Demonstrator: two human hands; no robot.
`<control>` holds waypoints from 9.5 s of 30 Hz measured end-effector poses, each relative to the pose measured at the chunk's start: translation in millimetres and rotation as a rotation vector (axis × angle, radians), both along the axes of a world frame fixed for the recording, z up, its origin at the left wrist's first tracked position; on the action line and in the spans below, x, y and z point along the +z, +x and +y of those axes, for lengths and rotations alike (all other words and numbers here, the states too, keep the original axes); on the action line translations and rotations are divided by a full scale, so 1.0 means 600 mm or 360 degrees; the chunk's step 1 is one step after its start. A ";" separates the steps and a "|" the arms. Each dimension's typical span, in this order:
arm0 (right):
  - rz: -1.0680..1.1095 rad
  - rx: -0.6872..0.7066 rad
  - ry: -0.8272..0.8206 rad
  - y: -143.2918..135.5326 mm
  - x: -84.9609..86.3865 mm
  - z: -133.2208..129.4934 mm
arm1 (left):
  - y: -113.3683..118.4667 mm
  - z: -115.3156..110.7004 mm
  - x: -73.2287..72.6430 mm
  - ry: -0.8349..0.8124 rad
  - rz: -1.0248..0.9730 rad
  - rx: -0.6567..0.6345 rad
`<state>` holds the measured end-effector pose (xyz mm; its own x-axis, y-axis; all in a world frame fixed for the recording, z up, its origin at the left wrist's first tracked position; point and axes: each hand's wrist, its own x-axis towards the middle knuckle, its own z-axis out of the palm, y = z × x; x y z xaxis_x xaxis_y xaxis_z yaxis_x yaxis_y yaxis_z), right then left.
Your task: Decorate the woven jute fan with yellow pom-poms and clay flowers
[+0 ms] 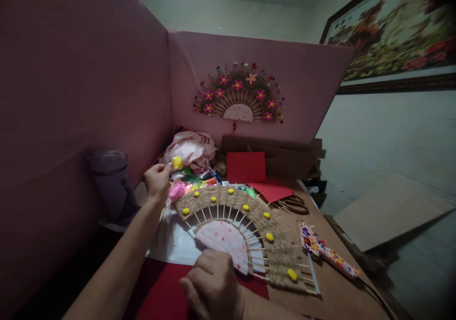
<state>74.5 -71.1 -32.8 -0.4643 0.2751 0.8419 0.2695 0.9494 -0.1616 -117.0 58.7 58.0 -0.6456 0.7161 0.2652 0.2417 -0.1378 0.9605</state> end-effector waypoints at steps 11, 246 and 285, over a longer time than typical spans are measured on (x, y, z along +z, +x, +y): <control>0.0597 -0.0677 -0.0154 0.037 0.038 0.035 | 0.086 -0.080 -0.014 0.0081 -0.0069 -0.1157; 0.0199 -0.0781 -0.0360 0.049 0.034 0.086 | 0.152 -0.120 -0.076 0.0109 0.0842 -0.1315; -0.0303 -0.0998 -0.0061 0.065 0.038 0.091 | 0.150 -0.115 -0.077 0.0058 0.0998 -0.1377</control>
